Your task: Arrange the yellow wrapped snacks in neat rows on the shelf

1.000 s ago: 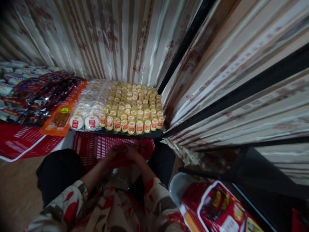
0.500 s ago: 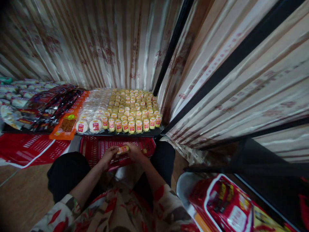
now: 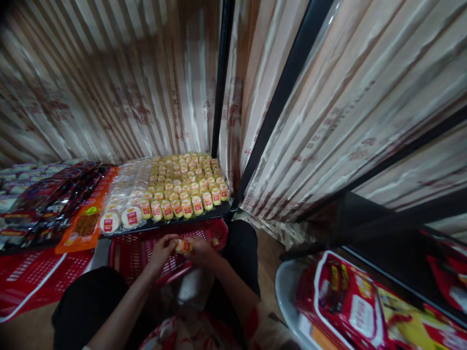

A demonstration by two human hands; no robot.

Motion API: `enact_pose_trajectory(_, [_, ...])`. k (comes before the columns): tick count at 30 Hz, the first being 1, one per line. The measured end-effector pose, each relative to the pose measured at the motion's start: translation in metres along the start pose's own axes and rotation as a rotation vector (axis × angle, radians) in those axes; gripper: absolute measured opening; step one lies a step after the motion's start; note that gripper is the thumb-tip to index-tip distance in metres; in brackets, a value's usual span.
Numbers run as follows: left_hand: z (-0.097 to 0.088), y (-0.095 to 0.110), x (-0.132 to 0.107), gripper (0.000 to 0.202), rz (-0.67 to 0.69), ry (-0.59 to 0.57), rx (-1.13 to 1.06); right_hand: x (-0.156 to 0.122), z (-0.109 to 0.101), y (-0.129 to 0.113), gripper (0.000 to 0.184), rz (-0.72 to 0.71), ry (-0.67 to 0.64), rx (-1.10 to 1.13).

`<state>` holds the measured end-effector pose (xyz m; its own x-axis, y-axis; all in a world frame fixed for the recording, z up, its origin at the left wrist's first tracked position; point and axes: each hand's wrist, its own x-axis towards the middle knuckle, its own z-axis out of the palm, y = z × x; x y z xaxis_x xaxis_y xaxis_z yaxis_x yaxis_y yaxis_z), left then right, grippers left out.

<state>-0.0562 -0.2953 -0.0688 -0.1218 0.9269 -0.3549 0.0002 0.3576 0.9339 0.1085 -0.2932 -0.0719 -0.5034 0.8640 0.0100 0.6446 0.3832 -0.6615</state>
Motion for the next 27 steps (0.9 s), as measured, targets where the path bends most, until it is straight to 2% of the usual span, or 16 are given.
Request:
enact_pose_trajectory(6, [0.018, 0.014, 0.005, 0.025, 0.179, -0.014, 0.228, -0.005, -0.004, 0.006, 0.027, -0.025, 0.199, -0.135])
enact_pose_trajectory(10, [0.032, 0.024, 0.010, 0.027, 0.247, -0.028, 0.318, -0.009, -0.007, 0.010, 0.036, 0.040, 0.385, -0.182])
enact_pose_trajectory(18, [0.071, 0.053, 0.014, 0.028, 0.400, -0.103, 0.386, -0.009, -0.012, 0.023, 0.039, 0.172, 0.711, -0.147])
enact_pose_trajectory(22, [0.091, 0.066, 0.018, 0.022, 0.425, -0.101, 0.420, -0.007, -0.022, 0.026, 0.041, 0.221, 0.781, -0.132])
enact_pose_trajectory(27, [0.113, 0.077, 0.033, 0.024, 0.498, -0.136, 0.388, -0.003, -0.033, 0.021, 0.051, 0.252, 0.860, -0.118])
